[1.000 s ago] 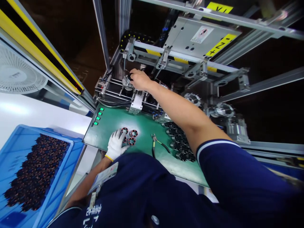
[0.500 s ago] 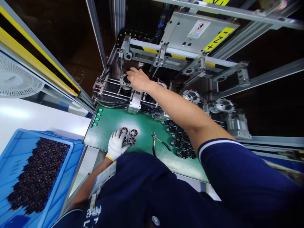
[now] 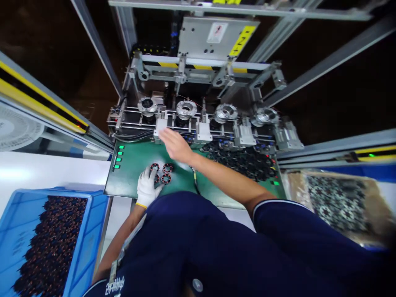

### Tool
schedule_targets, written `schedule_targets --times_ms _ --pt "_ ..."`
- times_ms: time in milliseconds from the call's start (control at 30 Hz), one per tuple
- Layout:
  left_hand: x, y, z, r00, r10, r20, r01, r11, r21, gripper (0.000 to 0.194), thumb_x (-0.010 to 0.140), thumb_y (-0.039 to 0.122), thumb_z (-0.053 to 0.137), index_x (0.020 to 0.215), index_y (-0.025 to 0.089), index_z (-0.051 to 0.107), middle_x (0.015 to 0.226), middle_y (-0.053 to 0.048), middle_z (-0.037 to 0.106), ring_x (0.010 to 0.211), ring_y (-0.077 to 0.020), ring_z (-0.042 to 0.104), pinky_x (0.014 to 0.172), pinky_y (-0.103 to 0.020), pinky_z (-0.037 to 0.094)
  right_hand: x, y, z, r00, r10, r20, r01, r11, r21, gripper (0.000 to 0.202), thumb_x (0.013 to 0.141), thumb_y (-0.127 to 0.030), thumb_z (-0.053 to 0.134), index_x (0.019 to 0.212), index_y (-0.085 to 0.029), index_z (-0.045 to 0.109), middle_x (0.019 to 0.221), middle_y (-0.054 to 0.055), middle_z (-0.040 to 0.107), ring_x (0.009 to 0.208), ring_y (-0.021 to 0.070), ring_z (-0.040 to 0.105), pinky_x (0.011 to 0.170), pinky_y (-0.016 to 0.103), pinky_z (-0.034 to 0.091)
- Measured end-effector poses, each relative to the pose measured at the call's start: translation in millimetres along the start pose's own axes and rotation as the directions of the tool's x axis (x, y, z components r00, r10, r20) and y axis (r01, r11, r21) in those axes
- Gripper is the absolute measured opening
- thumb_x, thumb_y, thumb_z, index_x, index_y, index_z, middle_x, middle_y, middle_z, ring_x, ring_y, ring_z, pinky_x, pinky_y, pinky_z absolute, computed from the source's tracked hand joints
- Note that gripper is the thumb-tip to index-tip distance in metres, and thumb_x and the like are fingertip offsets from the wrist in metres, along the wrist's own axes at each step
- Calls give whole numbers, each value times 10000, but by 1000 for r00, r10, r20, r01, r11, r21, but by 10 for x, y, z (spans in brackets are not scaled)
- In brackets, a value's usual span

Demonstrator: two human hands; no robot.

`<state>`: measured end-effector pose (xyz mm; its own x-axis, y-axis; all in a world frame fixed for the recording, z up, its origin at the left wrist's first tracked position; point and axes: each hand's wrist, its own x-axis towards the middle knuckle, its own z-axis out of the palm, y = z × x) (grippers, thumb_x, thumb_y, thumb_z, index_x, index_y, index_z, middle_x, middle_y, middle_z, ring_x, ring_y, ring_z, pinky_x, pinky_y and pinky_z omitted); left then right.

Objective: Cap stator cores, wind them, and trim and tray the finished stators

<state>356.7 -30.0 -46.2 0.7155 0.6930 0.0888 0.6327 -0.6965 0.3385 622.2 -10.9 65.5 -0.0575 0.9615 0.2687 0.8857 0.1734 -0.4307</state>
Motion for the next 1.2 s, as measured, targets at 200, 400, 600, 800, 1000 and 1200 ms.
schedule_targets --times_ms 200,400,600,800,1000,1200 --pt "41 -5 -31 1000 -20 15 20 1000 10 768 866 567 686 1479 147 493 1590 -255 425 1319 -443 557 1066 -563 489 -1881 -143 35 936 343 -85 -339 939 58 364 979 -274 495 1252 -230 732 1387 129 675 1411 288 567 1149 546 524" --pt "60 20 -61 998 -62 21 62 998 31 857 807 591 732 1498 165 459 1634 -243 377 1313 -454 562 1066 -583 488 -2937 289 -207 649 718 -253 -738 675 21 328 910 -284 598 1187 -181 743 1452 204 600 1481 416 452 1190 680 416" --pt "58 19 -48 998 -68 12 67 995 79 917 789 597 727 1529 154 415 1645 -253 357 1298 -473 566 1032 -605 504 -3034 371 -172 568 788 -238 -802 594 55 342 871 -242 670 1202 -206 746 1651 149 394 1586 402 269 1239 676 330" --pt "57 52 -75 998 -65 10 63 993 102 922 799 605 723 1543 165 404 1644 -238 366 1264 -454 593 1007 -589 528 -2781 464 -179 559 806 -194 -793 588 159 314 855 -105 592 1090 -199 779 1700 99 316 1625 379 152 1273 713 190" --pt "36 16 -30 997 -80 5 79 992 101 899 795 600 721 1524 161 432 1640 -239 376 1283 -460 583 1019 -581 520 -2632 413 -282 557 811 -179 -701 574 423 70 818 -162 689 776 -193 735 1630 101 440 1617 374 178 1313 672 119" --pt "28 40 -38 996 -85 2 85 993 85 817 822 587 705 1482 157 487 1632 -241 391 1244 -437 610 1022 -560 516 -2267 88 -402 616 787 -44 -450 397 800 457 876 -650 660 977 -211 737 1252 121 705 1121 264 686 942 472 604"
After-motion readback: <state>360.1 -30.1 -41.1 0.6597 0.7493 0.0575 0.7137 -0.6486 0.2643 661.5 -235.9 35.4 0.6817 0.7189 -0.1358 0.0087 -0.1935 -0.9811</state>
